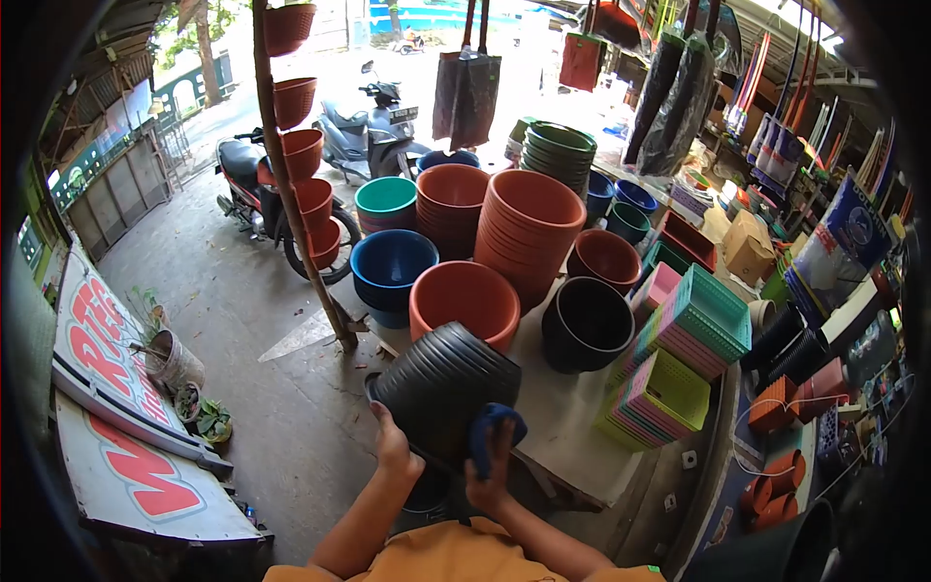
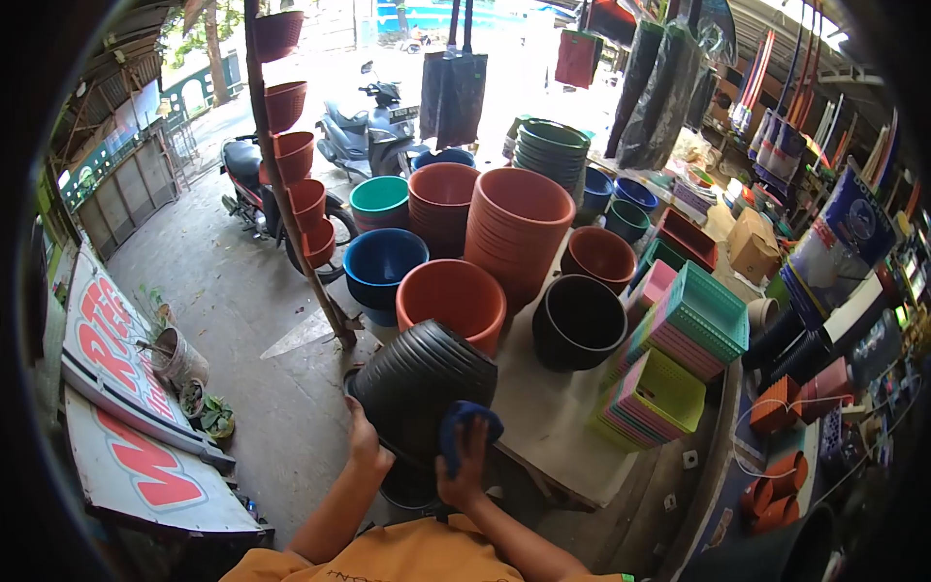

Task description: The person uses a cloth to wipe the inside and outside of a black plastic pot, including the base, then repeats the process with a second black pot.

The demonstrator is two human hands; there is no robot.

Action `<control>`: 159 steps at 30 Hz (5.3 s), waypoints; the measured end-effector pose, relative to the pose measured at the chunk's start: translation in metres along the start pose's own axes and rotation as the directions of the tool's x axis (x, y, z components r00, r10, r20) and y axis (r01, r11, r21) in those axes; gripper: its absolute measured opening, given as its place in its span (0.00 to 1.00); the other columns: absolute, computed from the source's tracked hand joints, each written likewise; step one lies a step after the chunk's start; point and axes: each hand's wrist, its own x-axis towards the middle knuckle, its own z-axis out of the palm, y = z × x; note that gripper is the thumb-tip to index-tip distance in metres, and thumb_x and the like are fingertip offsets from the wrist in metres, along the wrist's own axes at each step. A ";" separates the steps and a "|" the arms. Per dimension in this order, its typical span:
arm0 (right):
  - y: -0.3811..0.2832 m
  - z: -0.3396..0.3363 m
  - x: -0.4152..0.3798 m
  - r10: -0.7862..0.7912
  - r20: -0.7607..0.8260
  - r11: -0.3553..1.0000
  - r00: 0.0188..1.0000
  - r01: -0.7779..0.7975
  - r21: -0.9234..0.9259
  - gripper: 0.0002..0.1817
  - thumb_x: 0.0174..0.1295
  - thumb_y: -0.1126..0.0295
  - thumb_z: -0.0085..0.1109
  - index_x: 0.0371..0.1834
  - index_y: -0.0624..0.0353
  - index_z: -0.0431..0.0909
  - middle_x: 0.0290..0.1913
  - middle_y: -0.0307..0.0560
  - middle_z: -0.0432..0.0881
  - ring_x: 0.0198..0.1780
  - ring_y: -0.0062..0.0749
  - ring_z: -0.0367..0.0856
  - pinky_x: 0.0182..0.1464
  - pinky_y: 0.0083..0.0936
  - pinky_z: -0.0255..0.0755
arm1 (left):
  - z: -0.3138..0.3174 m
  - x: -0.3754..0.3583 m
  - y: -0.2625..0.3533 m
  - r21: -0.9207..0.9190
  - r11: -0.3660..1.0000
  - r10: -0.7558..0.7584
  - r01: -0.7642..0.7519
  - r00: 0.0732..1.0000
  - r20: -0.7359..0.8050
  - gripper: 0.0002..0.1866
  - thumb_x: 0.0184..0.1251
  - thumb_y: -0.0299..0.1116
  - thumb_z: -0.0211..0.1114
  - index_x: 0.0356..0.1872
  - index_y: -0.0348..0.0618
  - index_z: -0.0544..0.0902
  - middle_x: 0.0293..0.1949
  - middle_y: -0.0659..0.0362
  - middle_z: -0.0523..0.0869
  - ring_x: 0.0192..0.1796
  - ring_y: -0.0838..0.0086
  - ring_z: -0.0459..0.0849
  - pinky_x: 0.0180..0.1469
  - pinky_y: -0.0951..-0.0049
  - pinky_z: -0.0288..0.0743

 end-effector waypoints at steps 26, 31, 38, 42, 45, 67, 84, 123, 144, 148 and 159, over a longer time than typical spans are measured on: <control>0.193 -0.251 0.080 0.616 0.706 0.060 0.349 -0.915 0.400 0.28 0.68 0.51 0.49 0.61 0.61 0.75 0.53 0.52 0.82 0.52 0.40 0.82 0.58 0.37 0.75 | 0.023 -0.042 -0.119 0.486 0.857 -0.257 0.169 0.959 0.121 0.24 0.65 0.38 0.71 0.56 0.33 0.77 0.49 0.51 0.86 0.48 0.62 0.86 0.55 0.59 0.80; 0.183 -0.230 0.018 0.544 0.431 -0.120 0.720 -0.442 0.889 0.26 0.73 0.56 0.42 0.65 0.62 0.71 0.63 0.53 0.77 0.62 0.42 0.77 0.68 0.42 0.68 | 0.032 -0.038 -0.154 0.316 0.936 -0.183 0.158 0.982 0.052 0.23 0.69 0.37 0.67 0.58 0.32 0.76 0.53 0.47 0.84 0.52 0.56 0.85 0.59 0.54 0.79; 0.084 -0.152 -0.011 0.267 -0.404 0.962 0.875 -0.218 0.164 0.35 0.65 0.52 0.52 0.73 0.57 0.63 0.75 0.50 0.63 0.75 0.46 0.58 0.75 0.48 0.48 | 0.042 -0.040 -0.179 0.210 0.959 -0.164 0.189 0.977 -0.134 0.22 0.70 0.37 0.65 0.57 0.28 0.76 0.54 0.45 0.83 0.53 0.55 0.85 0.59 0.52 0.79; 0.035 -0.185 0.020 0.161 0.226 0.833 0.961 -0.009 -0.552 0.42 0.55 0.54 0.62 0.74 0.53 0.62 0.77 0.47 0.58 0.79 0.46 0.49 0.75 0.51 0.44 | 0.047 -0.044 -0.191 0.332 0.935 -0.070 0.123 0.983 -0.167 0.20 0.64 0.33 0.71 0.51 0.30 0.80 0.49 0.50 0.86 0.48 0.62 0.86 0.51 0.57 0.83; 0.032 -0.194 0.058 0.036 0.382 0.861 0.923 0.165 -0.480 0.43 0.51 0.55 0.64 0.74 0.49 0.64 0.75 0.45 0.63 0.77 0.47 0.55 0.75 0.50 0.47 | 0.039 -0.049 -0.191 0.481 0.874 -0.043 0.074 0.996 -0.076 0.19 0.62 0.31 0.73 0.51 0.31 0.81 0.48 0.53 0.86 0.47 0.66 0.86 0.51 0.62 0.82; 0.107 -0.272 -0.005 0.776 0.338 0.319 0.533 -0.793 0.518 0.27 0.69 0.59 0.51 0.62 0.70 0.72 0.56 0.49 0.80 0.59 0.37 0.75 0.67 0.27 0.63 | 0.016 -0.052 -0.196 0.595 0.801 -0.061 0.061 0.998 -0.021 0.24 0.58 0.33 0.77 0.53 0.32 0.80 0.50 0.53 0.86 0.50 0.67 0.85 0.57 0.67 0.78; 0.056 -0.296 0.092 -0.016 0.274 0.946 0.962 0.103 -0.307 0.38 0.56 0.63 0.59 0.73 0.58 0.64 0.72 0.53 0.66 0.77 0.45 0.57 0.78 0.45 0.41 | 0.148 0.011 -0.228 0.416 -0.419 -0.337 -0.807 0.564 0.754 0.04 0.53 0.30 0.67 0.28 0.43 0.82 0.29 0.53 0.85 0.33 0.55 0.86 0.33 0.60 0.79; 0.367 -0.173 0.171 0.547 0.127 0.756 0.827 -0.423 -0.500 0.38 0.57 0.61 0.60 0.74 0.54 0.61 0.74 0.43 0.63 0.78 0.36 0.53 0.78 0.47 0.38 | 0.155 0.380 -0.363 0.102 -0.325 -0.757 -0.940 0.323 0.568 0.19 0.44 0.43 0.75 0.37 0.45 0.85 0.36 0.52 0.87 0.38 0.55 0.87 0.42 0.58 0.81; 0.248 -0.225 -0.022 0.850 0.468 -0.421 0.242 -0.222 0.880 0.27 0.61 0.61 0.51 0.61 0.67 0.71 0.57 0.57 0.80 0.57 0.46 0.80 0.66 0.44 0.70 | 0.011 0.207 -0.315 0.489 -0.323 -0.607 -0.810 0.574 0.550 0.30 0.65 0.37 0.64 0.68 0.46 0.69 0.62 0.44 0.76 0.61 0.49 0.77 0.61 0.55 0.74; 0.247 -0.217 -0.093 0.774 0.618 -0.542 0.136 -0.361 0.758 0.25 0.60 0.63 0.52 0.58 0.68 0.72 0.54 0.57 0.81 0.54 0.49 0.81 0.65 0.45 0.71 | -0.076 0.135 -0.270 0.731 -0.478 -0.563 -0.487 0.808 0.170 0.24 0.66 0.40 0.62 0.61 0.42 0.76 0.55 0.44 0.82 0.57 0.51 0.80 0.60 0.58 0.75; 0.287 -0.172 -0.224 0.932 0.142 -0.362 -0.334 -0.826 0.431 0.21 0.56 0.70 0.49 0.50 0.73 0.76 0.45 0.58 0.81 0.45 0.49 0.83 0.47 0.44 0.77 | -0.289 -0.061 -0.161 0.830 -0.308 0.030 0.465 0.876 -0.481 0.21 0.61 0.40 0.67 0.52 0.37 0.82 0.49 0.47 0.87 0.53 0.57 0.86 0.57 0.64 0.77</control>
